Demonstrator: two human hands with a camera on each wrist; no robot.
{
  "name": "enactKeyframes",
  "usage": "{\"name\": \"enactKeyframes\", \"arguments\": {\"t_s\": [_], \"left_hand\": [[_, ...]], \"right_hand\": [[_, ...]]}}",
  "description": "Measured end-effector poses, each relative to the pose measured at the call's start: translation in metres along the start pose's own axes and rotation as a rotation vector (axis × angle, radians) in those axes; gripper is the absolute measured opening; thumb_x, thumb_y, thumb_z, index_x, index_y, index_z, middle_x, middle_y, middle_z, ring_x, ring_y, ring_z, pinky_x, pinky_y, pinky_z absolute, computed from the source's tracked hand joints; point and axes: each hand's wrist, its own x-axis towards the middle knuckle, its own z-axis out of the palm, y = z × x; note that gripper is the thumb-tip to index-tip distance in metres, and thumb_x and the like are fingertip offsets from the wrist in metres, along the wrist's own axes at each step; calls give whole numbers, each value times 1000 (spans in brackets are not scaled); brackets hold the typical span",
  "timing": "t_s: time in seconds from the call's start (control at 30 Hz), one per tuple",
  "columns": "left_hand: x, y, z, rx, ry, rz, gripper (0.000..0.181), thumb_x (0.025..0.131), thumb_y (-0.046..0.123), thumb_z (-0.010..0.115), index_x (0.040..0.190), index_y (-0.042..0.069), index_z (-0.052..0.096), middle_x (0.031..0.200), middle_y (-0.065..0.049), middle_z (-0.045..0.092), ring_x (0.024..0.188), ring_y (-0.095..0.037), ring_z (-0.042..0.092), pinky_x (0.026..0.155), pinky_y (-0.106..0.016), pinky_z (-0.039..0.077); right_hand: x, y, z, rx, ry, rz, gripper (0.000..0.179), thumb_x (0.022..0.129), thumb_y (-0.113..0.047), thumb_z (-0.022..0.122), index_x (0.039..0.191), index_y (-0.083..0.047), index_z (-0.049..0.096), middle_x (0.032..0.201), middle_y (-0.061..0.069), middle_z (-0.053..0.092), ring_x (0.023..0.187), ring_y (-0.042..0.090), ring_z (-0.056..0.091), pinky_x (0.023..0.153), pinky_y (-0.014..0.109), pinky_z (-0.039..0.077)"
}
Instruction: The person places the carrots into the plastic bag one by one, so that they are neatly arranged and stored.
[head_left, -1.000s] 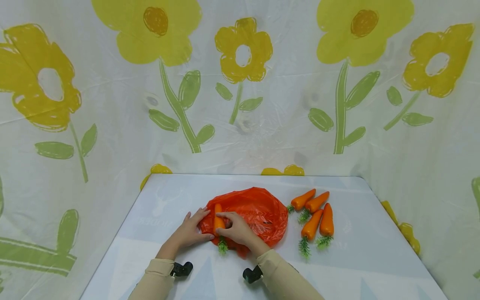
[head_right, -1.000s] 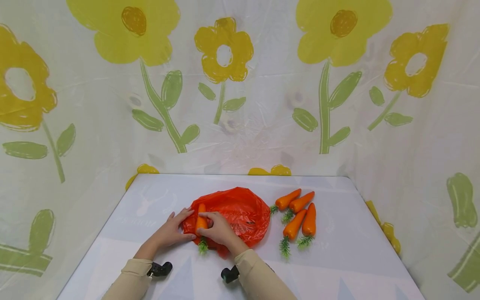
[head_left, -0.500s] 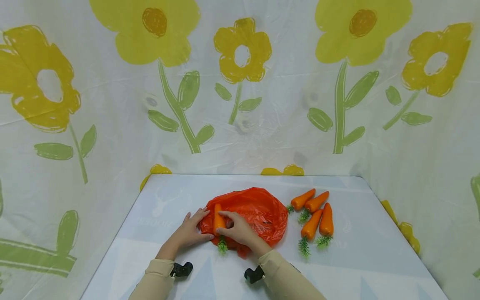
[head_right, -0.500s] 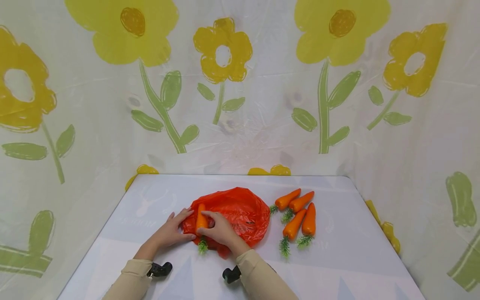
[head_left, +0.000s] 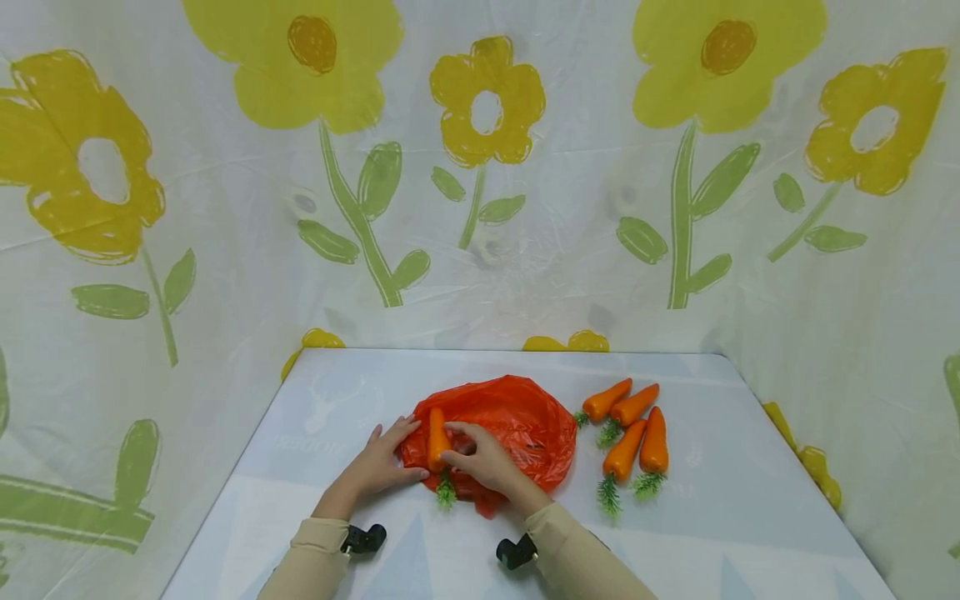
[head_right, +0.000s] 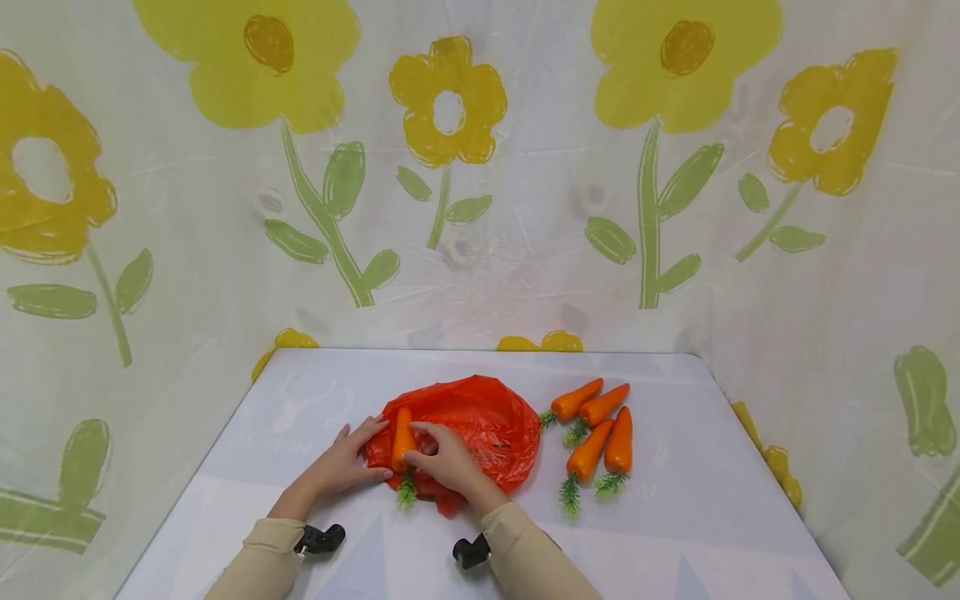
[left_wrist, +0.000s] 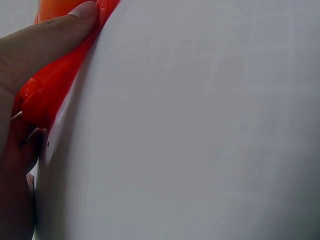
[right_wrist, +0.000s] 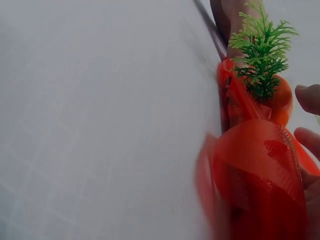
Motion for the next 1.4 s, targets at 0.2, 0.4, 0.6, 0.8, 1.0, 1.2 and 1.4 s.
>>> {"name": "enactKeyframes", "arguments": {"t_s": [0.2, 0.4, 0.6, 0.8, 1.0, 1.2, 1.4], "left_hand": [[-2, 0, -1, 10, 4, 23, 92, 80, 47, 85, 154, 9, 45, 162, -10, 38, 153, -34, 23, 124, -58, 3], [-1, 0, -1, 2, 12, 44, 93, 80, 47, 85, 154, 8, 45, 162, -11, 37, 153, -35, 24, 123, -60, 3], [0, -1, -1, 7, -5, 24, 93, 80, 49, 84, 154, 10, 44, 163, -9, 35, 154, -33, 22, 124, -58, 1], [1, -2, 0, -11, 6, 17, 93, 79, 49, 84, 154, 10, 45, 162, -10, 37, 154, -33, 22, 124, -58, 1], [2, -3, 0, -8, 6, 19, 93, 79, 49, 84, 154, 9, 45, 162, -11, 37, 153, -34, 23, 124, -58, 2], [2, -3, 1, -9, 3, 24, 93, 80, 47, 84, 154, 9, 44, 162, -11, 36, 153, -35, 23, 124, -58, 2], [1, -1, 1, -15, 7, 32, 93, 80, 46, 85, 154, 7, 44, 162, -13, 36, 153, -36, 23, 124, -58, 2]], "right_hand": [[-2, 2, -3, -1, 8, 6, 52, 95, -38, 73, 143, -22, 58, 121, 0, 63, 87, 13, 63, 77, 29, 59], [-3, 2, -6, -22, 18, 15, 52, 95, -41, 71, 143, -24, 58, 124, 0, 62, 91, 14, 61, 80, 33, 59], [-5, 3, -12, -39, 19, 29, 53, 95, -41, 71, 144, -26, 58, 123, -1, 63, 92, 16, 61, 79, 32, 58], [-8, 4, -16, -51, 13, -8, 52, 97, -39, 70, 145, -23, 56, 133, -1, 61, 95, 15, 61, 79, 31, 57], [-11, 5, -20, -52, 21, -14, 52, 96, -39, 71, 145, -26, 56, 136, 0, 60, 96, 14, 60, 79, 30, 58], [-15, 4, -25, -40, 18, -19, 50, 97, -38, 69, 145, -26, 57, 136, 1, 60, 96, 16, 60, 78, 30, 58], [-18, 5, -30, -41, 5, -41, 51, 99, -34, 68, 146, -20, 55, 137, 4, 60, 96, 17, 60, 76, 29, 57]]}}
